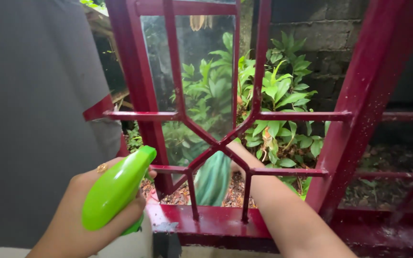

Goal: Clean the window glass and frame using a spray cleaner and a cloth.

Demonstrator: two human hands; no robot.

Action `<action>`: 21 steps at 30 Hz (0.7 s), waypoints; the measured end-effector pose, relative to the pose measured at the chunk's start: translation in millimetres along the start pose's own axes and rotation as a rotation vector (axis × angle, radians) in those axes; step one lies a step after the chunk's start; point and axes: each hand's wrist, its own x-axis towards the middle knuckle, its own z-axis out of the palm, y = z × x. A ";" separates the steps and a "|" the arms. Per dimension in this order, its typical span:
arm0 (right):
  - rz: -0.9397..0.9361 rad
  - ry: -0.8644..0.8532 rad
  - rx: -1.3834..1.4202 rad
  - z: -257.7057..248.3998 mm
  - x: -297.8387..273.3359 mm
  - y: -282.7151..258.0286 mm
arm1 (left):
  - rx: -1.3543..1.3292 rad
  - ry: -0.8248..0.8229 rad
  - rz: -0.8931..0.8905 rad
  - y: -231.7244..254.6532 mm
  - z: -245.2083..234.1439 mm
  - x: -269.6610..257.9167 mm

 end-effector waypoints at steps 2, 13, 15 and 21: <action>0.038 -0.026 -0.009 2.7 -5.8 -1.4 | 0.007 0.007 0.016 6.5 -1.8 -4.0; 0.254 -0.151 -0.077 -33.1 11.4 17.6 | -0.023 -0.011 -0.025 12.1 -7.5 -10.4; 0.295 -0.170 -0.092 -58.8 39.5 43.2 | -0.019 -0.018 0.004 16.7 -5.1 -5.0; 0.048 0.052 0.053 -49.9 -72.6 -30.7 | -0.057 -0.005 0.077 31.3 5.9 4.2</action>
